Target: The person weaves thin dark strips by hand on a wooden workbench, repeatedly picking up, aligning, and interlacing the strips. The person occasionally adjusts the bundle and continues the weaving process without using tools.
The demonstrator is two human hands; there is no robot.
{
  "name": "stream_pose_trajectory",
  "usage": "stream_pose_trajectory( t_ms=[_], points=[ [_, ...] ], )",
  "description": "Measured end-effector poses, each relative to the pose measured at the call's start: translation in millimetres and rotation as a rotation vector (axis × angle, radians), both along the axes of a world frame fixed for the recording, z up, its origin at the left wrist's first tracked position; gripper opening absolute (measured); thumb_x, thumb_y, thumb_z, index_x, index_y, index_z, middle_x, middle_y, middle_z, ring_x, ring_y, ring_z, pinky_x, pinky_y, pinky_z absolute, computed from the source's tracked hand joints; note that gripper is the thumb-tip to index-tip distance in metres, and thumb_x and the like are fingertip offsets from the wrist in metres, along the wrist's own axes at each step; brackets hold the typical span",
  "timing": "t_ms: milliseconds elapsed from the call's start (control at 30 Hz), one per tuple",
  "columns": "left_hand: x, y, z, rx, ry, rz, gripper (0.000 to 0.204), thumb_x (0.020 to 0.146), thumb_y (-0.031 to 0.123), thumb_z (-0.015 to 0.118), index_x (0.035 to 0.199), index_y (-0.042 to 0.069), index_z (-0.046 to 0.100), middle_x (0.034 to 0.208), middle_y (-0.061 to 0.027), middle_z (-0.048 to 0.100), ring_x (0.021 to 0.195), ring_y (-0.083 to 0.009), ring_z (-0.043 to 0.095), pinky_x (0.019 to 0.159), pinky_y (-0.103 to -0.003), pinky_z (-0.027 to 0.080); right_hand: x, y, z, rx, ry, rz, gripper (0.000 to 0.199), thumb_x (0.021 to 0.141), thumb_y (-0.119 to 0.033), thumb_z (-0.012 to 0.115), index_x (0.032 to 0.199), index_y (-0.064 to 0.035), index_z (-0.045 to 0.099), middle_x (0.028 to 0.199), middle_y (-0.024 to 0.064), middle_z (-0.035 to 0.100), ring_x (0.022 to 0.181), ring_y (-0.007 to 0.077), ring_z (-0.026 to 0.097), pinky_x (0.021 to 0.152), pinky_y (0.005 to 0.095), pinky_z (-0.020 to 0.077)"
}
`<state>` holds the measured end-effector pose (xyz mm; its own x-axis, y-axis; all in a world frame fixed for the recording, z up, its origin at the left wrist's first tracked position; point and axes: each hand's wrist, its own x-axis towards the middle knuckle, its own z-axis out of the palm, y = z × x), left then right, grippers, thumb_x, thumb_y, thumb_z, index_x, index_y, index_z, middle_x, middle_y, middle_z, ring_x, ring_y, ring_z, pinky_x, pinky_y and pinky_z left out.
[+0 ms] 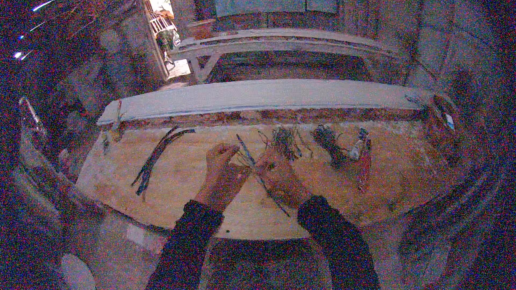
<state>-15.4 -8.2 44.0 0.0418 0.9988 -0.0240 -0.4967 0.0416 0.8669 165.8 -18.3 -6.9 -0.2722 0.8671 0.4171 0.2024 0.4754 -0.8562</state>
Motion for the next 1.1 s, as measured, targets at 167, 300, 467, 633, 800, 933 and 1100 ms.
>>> stream_pose_trajectory(
  t_ms=[167,300,467,633,800,933,1100],
  points=[
    [-1,15,-19,-0.030,-0.004,0.023,0.011,0.081,0.003,0.063,0.080,0.003,0.052,0.074,-0.0063,0.050,0.045,-0.0202,0.052,0.039,-0.031,0.046,-28,-36,44,-0.487,0.190,0.197,0.008,0.084,-0.011,0.064,0.088,-0.0048,0.062,0.110,0.0028,0.048,0.090,0.0158,0.052,0.080,0.0302,0.0472],
    [1,8,-14,-0.106,-0.103,-0.001,0.009,0.082,0.001,0.061,0.080,0.002,0.052,0.076,-0.0073,0.051,0.046,-0.0202,0.054,0.038,-0.030,0.046,-22,-35,47,-0.510,0.169,0.193,0.006,0.086,-0.009,0.061,0.088,-0.0033,0.061,0.111,0.0025,0.047,0.090,0.0141,0.052,0.081,0.0281,0.0474],
    [-1,17,-25,-0.026,-0.057,0.027,0.010,0.080,0.003,0.061,0.081,0.006,0.052,0.062,-0.0065,0.049,0.045,-0.0234,0.054,0.035,-0.033,0.041,-26,-28,26,-0.397,0.161,0.197,0.005,0.086,-0.008,0.060,0.087,-0.0025,0.060,0.104,0.0038,0.049,0.094,0.0139,0.052,0.078,0.0258,0.0471],
    [-8,25,-32,-0.002,-0.053,-0.025,0.008,0.082,0.001,0.062,0.080,0.002,0.054,0.075,-0.0089,0.055,0.050,-0.0199,0.057,0.036,-0.034,0.045,-31,-45,43,-0.684,0.358,0.165,0.005,0.085,-0.008,0.061,0.085,-0.0034,0.060,0.102,0.0052,0.051,0.101,0.0155,0.050,0.086,0.0312,0.0430],
    [-4,29,-47,0.260,0.194,0.064,0.010,0.082,0.003,0.063,0.081,0.004,0.053,0.073,-0.0085,0.053,0.050,-0.0187,0.053,0.040,-0.032,0.045,-24,-37,30,-0.604,0.370,0.201,0.005,0.085,-0.009,0.062,0.085,-0.0055,0.059,0.108,0.0061,0.052,0.105,0.0156,0.049,0.093,0.0351,0.0386],
    [-4,26,-45,0.003,0.063,-0.153,0.011,0.085,0.006,0.059,0.082,0.009,0.048,0.076,-0.0093,0.051,0.054,-0.0224,0.053,0.045,-0.031,0.047,-18,-34,50,-0.363,0.302,0.221,0.007,0.082,-0.010,0.065,0.085,-0.0076,0.060,0.109,0.0050,0.054,0.099,0.0149,0.054,0.090,0.0321,0.0411],
    [9,0,-13,-0.155,0.024,-0.236,0.009,0.088,0.011,0.059,0.086,0.010,0.050,0.080,-0.0052,0.053,0.061,-0.0214,0.054,0.054,-0.035,0.049,0,-14,34,-0.472,0.322,-0.113,0.011,0.080,-0.012,0.069,0.083,-0.0088,0.059,0.090,0.0007,0.059,0.080,0.0107,0.056,0.073,0.0262,0.0449]
  ],
)
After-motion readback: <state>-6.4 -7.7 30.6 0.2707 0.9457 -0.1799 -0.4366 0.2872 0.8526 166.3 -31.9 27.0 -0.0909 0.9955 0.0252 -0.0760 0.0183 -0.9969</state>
